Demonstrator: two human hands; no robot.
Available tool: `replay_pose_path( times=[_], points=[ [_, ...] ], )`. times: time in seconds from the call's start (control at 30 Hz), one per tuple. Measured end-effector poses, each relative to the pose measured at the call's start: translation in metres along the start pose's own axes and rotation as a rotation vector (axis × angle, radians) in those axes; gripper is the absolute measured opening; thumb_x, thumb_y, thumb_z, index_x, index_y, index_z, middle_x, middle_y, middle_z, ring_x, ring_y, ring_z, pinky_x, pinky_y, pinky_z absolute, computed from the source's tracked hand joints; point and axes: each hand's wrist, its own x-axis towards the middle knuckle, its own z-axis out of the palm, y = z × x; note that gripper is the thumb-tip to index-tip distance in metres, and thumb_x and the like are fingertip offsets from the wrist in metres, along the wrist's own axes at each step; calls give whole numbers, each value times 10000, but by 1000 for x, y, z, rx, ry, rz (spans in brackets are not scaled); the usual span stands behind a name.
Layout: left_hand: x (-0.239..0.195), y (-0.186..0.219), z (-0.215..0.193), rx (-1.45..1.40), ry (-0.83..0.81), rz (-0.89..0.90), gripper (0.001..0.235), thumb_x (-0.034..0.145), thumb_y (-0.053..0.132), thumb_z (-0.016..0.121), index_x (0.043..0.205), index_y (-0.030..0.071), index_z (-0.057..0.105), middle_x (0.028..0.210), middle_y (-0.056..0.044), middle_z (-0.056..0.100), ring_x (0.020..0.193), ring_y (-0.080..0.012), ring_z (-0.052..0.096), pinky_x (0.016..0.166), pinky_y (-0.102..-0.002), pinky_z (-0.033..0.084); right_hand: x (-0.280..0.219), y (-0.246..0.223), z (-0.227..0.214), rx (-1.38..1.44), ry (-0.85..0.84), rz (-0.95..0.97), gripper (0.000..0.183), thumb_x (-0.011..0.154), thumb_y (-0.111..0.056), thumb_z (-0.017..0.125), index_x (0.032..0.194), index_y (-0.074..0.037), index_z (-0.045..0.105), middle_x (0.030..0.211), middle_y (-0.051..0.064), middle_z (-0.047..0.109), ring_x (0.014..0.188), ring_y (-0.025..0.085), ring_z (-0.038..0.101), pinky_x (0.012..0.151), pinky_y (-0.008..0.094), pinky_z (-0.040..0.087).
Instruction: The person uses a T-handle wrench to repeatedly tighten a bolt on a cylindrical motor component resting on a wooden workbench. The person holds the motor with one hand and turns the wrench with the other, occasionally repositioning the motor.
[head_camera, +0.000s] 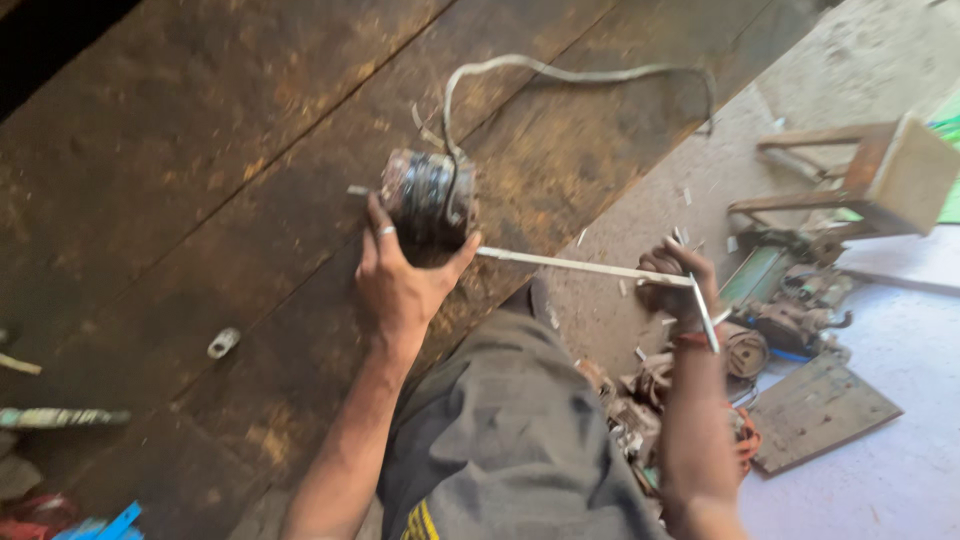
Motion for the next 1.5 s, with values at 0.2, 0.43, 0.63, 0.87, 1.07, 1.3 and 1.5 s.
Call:
replay_pose_path(
  times=[0.2,0.43,0.63,0.87,1.07,1.3,1.5],
  points=[
    [-4,-9,0,-85,-13,-13,1189,760,719,859,1494,-115,437,1345,-364,617,1180,-456,703,948,-472,623,23,-27,16,-71,830,-674,412,1040,-339,463,879,-80,740,733,52,733,598,140,637,564,301,515],
    [-3,-4,1,-61,-61,-55,1221,757,717,834,1492,-156,398,1338,-397,597,1149,-480,690,904,-470,618,17,-22,51,1287,710,-1028,421,1047,-351,424,981,-61,722,846,120,755,704,202,692,667,362,572],
    [0,-6,0,-82,-78,-49,1243,736,708,848,1512,-144,381,1336,-395,597,1128,-472,700,905,-478,613,-8,14,46,1126,-345,-536,331,1020,-262,475,954,-43,714,865,124,743,784,228,718,775,398,590],
    [-2,-15,3,-79,-52,-2,1217,770,722,852,1515,-121,387,1345,-384,607,1154,-462,705,942,-474,621,-8,-30,4,-611,521,-419,293,1070,-258,535,1006,11,632,988,212,727,910,280,714,905,436,577],
    [-7,-6,9,-38,4,-10,1247,773,748,823,1523,-138,367,1297,-389,624,1102,-459,720,870,-477,635,27,-21,26,618,1014,-1249,390,1060,-402,470,1283,-100,578,1280,167,593,1124,282,706,1005,441,566],
    [-2,-10,1,-42,-122,-75,1253,725,741,827,1501,-136,382,1298,-391,614,1069,-458,716,825,-469,630,0,39,40,1391,-210,-594,343,1099,-361,469,1096,-55,622,1060,159,672,927,260,690,873,416,573],
    [3,-12,-7,-73,-111,-9,1239,748,739,835,1496,-147,399,1341,-390,603,1162,-467,685,916,-471,616,8,-6,4,-182,282,-338,414,1131,-326,468,936,-16,661,872,151,740,759,240,676,760,395,579]
  ],
)
